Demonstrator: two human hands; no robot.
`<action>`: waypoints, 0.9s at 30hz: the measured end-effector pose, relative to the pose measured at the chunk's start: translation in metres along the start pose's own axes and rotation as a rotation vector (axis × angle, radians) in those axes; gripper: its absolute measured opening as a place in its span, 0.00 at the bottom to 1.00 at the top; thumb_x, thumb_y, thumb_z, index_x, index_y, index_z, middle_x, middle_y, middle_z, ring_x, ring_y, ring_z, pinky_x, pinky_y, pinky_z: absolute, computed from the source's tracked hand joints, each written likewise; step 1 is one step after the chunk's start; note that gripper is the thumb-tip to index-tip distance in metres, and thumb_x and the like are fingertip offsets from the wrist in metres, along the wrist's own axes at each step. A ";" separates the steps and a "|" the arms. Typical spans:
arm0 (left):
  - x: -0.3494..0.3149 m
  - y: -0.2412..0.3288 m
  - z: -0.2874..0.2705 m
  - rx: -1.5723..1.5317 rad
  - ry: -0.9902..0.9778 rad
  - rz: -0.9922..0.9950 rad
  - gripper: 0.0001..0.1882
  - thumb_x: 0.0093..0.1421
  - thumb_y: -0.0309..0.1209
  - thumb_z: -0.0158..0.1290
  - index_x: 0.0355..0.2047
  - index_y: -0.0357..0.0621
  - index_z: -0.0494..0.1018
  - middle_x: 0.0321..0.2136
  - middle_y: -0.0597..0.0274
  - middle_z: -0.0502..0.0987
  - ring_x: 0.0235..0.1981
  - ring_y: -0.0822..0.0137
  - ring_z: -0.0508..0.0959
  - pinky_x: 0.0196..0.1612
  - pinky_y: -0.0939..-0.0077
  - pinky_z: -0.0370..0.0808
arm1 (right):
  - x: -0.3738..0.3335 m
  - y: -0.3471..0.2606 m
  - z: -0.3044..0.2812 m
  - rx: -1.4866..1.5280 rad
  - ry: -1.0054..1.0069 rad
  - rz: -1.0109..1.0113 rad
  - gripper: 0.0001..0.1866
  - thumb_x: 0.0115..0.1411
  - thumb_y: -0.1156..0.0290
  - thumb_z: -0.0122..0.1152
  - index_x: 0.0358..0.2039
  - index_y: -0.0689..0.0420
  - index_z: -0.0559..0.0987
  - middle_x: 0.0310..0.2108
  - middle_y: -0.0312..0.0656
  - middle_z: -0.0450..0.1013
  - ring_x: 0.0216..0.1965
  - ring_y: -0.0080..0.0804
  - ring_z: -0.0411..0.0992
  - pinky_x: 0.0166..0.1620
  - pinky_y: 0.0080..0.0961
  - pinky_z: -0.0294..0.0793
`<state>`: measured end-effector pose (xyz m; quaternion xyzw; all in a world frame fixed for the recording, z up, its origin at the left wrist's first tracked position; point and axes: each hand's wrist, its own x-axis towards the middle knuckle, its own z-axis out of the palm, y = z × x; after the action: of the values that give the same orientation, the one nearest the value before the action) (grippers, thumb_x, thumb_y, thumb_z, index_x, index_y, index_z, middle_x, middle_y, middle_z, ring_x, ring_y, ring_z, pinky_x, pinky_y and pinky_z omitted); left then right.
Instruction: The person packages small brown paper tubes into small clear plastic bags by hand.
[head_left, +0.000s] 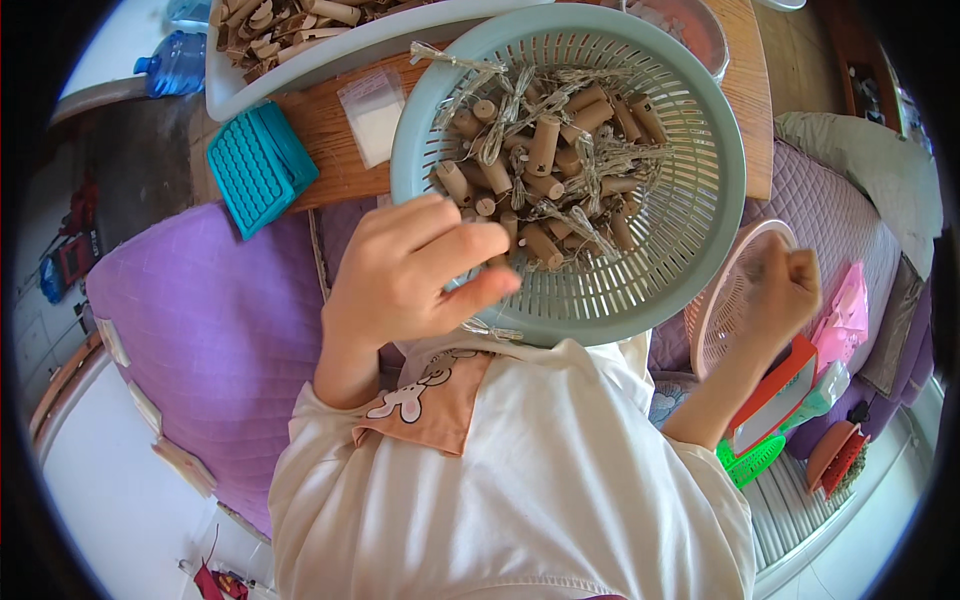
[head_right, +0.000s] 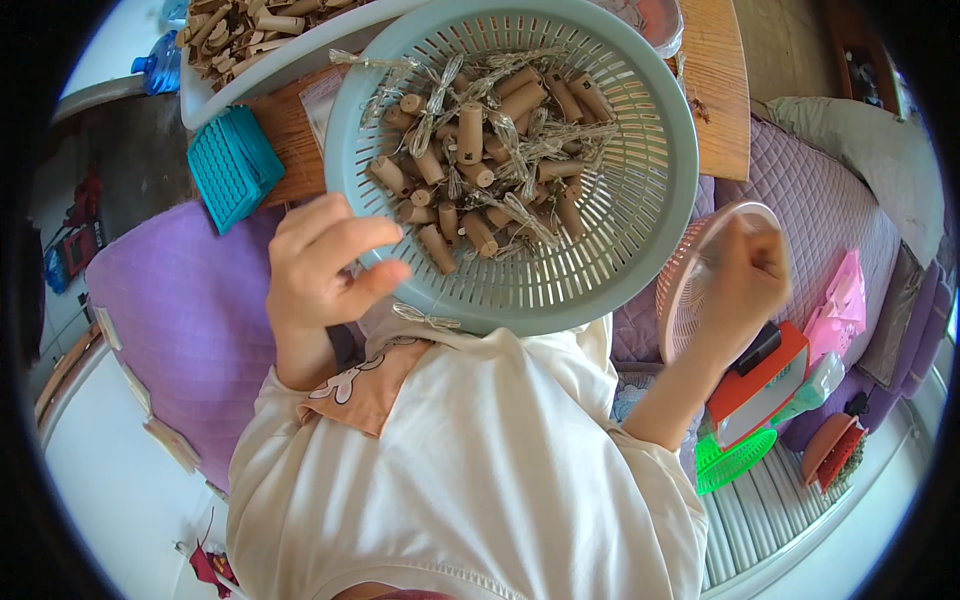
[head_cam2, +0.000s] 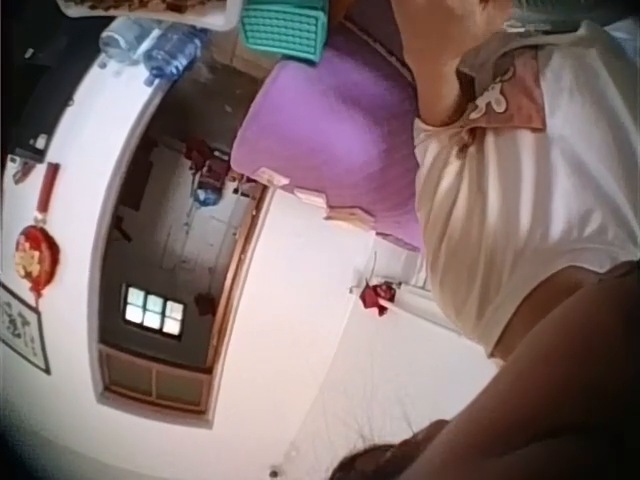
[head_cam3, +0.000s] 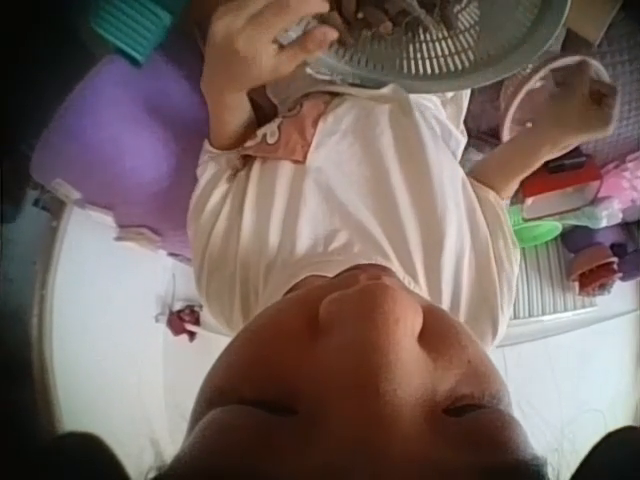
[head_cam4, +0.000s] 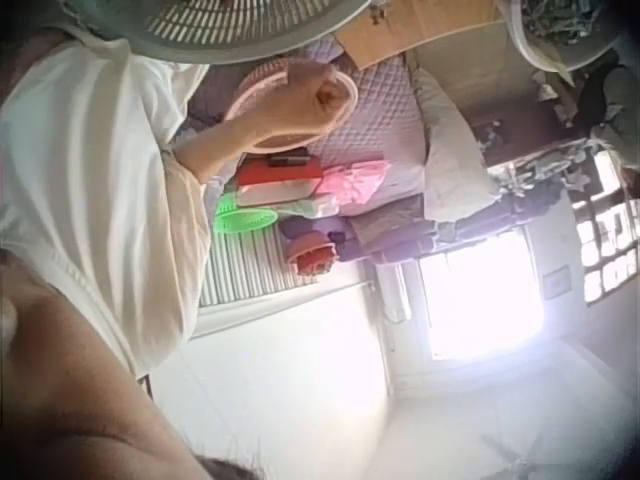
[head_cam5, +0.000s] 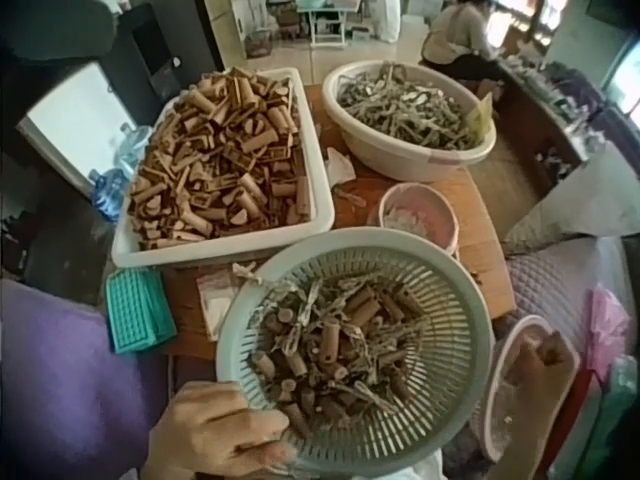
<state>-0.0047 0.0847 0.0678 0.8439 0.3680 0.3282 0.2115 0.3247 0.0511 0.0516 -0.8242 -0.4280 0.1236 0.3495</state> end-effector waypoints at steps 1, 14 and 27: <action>-0.005 0.003 -0.005 -0.035 -0.172 -0.100 0.14 0.42 0.39 0.57 0.24 0.45 0.68 0.13 0.64 0.59 0.16 0.66 0.66 0.17 0.73 0.63 | 0.010 0.014 -0.013 -0.140 0.007 0.000 0.07 0.50 0.75 0.55 0.31 0.60 0.69 0.17 0.36 0.66 0.16 0.22 0.64 0.21 0.22 0.63; -0.020 -0.006 0.005 0.105 -0.092 -0.301 0.12 0.48 0.24 0.50 0.36 0.44 0.69 0.27 0.58 0.73 0.31 0.59 0.74 0.34 0.69 0.71 | -0.070 -0.087 0.025 0.029 -1.085 -0.303 0.06 0.47 0.78 0.55 0.29 0.58 0.73 0.25 0.42 0.72 0.26 0.32 0.72 0.29 0.24 0.69; -0.048 0.014 -0.004 -0.418 0.140 -0.528 0.10 0.55 0.24 0.41 0.35 0.40 0.70 0.16 0.63 0.68 0.14 0.70 0.66 0.20 0.81 0.64 | -0.107 -0.083 0.101 0.012 -1.115 -0.645 0.15 0.48 0.79 0.49 0.39 0.58 0.64 0.22 0.47 0.68 0.27 0.44 0.70 0.27 0.31 0.69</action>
<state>-0.0257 0.0396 0.0599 0.6333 0.5121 0.3875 0.4319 0.1579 0.0457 0.0244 -0.4641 -0.7711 0.4246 0.0988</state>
